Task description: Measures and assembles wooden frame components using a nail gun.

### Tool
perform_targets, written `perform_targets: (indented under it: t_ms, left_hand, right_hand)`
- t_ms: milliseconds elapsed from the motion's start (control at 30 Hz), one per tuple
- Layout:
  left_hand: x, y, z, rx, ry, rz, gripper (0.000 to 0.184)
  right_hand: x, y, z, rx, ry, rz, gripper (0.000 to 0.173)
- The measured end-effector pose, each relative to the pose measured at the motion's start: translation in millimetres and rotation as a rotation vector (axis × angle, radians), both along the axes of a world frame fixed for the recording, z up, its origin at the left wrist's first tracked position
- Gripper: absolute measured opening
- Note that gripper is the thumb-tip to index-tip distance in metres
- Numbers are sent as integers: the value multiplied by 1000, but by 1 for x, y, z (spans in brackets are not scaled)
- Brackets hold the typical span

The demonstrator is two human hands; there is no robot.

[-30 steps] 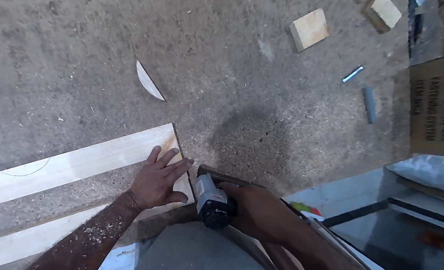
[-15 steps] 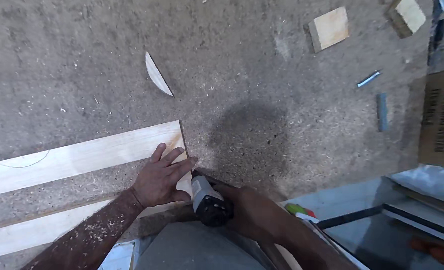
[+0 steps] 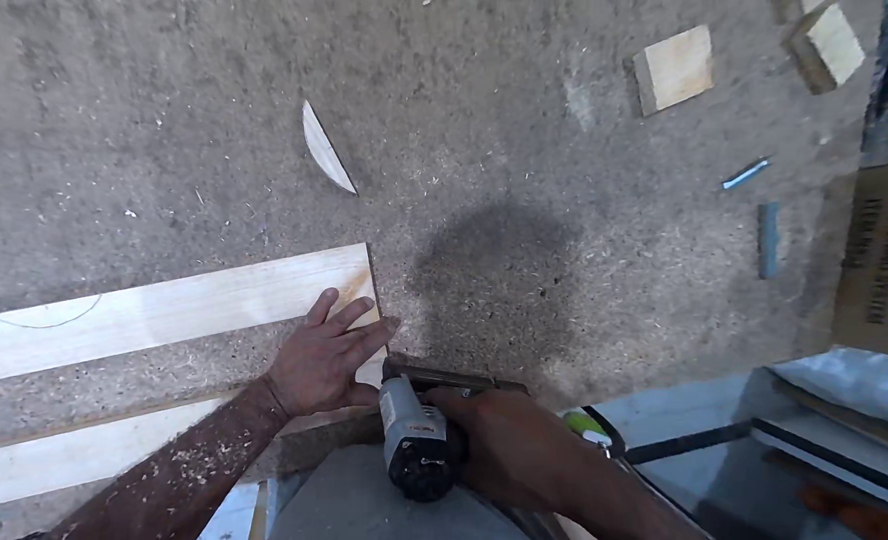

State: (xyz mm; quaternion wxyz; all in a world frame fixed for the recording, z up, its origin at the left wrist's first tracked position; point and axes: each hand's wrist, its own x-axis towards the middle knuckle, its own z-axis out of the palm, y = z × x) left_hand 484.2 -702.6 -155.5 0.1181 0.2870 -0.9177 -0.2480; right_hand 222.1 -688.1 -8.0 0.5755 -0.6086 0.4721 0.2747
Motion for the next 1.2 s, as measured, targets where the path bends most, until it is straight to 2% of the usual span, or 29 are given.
perform_targets:
  t_ms: [167,233,333,533,633,767,900,1033,1200]
  left_hand:
    - [-1,0,0,10,2,0,79]
    - [-1,0,1,15,-3,0,79]
    - [-1,-1,2,22,1,-10,79]
    - [10,-4,15,121,-76,-68,81]
    - [40,10,21,72,-153,41,77]
    - [74,27,7,-11,-152,158,80]
    - [76,28,4,-6,-147,163,79]
    - [76,28,3,4,-144,162,79]
    - [76,27,3,2,-142,164,79]
  right_hand:
    - [4,-12,3,66,47,-35,50]
    - [7,-11,6,62,53,-28,52]
    - [10,0,11,32,20,-11,66]
    - [29,4,13,24,-10,9,55]
    - [40,-3,12,43,-13,27,56]
    - [53,-11,6,64,-10,60,60]
    - [60,-14,4,85,6,78,59]
    - [62,-17,6,104,33,63,49]
    - [57,-12,4,85,52,32,59]
